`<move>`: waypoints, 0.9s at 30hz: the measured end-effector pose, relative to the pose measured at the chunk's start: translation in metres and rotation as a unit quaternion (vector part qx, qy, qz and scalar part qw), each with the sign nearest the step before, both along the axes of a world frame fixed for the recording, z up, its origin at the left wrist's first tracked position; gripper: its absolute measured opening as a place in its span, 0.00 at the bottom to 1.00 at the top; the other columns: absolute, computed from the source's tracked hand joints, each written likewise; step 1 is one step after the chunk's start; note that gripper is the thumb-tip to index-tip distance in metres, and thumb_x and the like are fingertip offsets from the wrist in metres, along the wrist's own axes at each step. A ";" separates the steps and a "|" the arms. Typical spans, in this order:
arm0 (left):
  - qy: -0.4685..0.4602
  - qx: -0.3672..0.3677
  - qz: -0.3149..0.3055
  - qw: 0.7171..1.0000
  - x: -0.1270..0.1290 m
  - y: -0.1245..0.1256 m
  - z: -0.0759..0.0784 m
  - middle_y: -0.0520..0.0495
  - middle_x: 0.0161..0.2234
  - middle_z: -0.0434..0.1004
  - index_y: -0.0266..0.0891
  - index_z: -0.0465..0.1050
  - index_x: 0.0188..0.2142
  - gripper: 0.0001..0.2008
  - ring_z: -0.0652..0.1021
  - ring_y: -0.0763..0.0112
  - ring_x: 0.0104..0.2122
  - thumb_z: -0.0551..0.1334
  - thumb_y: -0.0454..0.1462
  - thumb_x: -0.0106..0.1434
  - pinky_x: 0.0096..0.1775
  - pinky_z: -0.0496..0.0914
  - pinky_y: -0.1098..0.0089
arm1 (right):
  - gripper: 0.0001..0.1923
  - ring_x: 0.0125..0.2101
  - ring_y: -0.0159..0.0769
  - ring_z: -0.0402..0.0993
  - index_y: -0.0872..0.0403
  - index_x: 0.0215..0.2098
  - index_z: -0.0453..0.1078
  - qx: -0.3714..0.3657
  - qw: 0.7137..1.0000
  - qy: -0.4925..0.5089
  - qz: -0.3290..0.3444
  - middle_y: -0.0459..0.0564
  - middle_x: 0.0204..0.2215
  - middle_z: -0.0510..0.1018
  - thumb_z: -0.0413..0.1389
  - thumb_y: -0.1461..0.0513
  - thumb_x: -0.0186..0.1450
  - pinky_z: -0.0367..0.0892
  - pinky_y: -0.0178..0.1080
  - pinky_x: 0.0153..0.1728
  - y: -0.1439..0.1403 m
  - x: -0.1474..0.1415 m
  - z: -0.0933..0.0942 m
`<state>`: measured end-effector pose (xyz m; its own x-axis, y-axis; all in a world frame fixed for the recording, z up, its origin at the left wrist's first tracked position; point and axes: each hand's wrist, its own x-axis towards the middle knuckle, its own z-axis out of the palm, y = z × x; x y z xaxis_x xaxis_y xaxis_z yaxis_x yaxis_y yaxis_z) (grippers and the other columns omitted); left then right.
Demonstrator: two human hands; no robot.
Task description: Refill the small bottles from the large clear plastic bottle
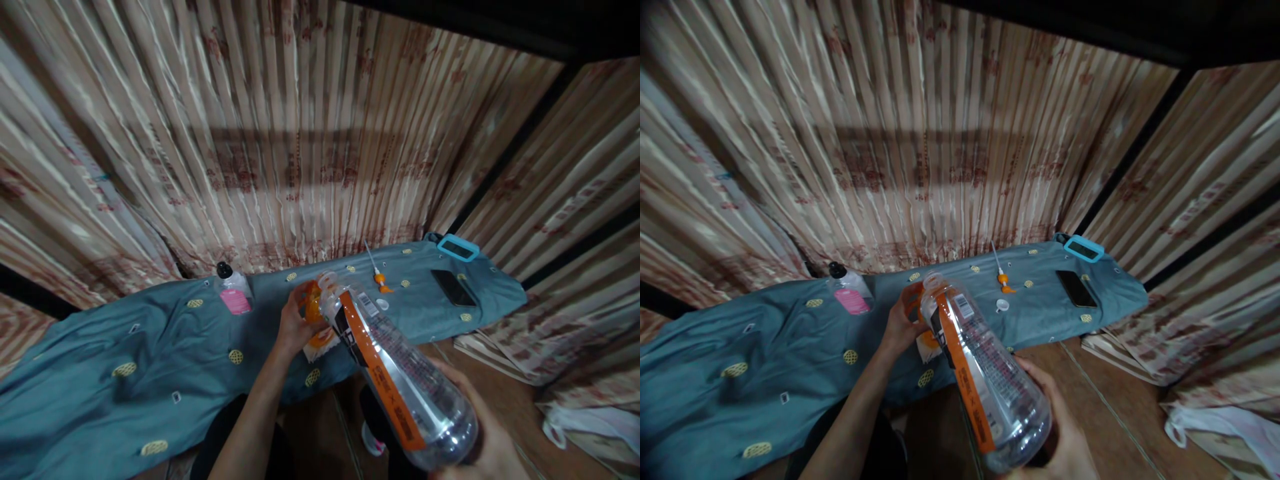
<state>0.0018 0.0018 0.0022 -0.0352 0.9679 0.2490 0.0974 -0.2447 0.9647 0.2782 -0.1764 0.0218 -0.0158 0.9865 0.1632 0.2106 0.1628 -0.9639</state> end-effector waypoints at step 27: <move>0.019 0.003 0.005 1.000 0.000 -0.002 0.004 0.42 0.54 0.78 0.41 0.70 0.53 0.40 0.78 0.52 0.57 0.80 0.38 0.39 0.61 0.71 0.52 | 0.52 0.45 0.51 0.85 0.46 0.59 0.69 -0.039 0.989 0.135 -0.040 0.51 0.49 0.84 0.75 0.39 0.40 0.79 0.39 0.43 0.002 -0.020 0.005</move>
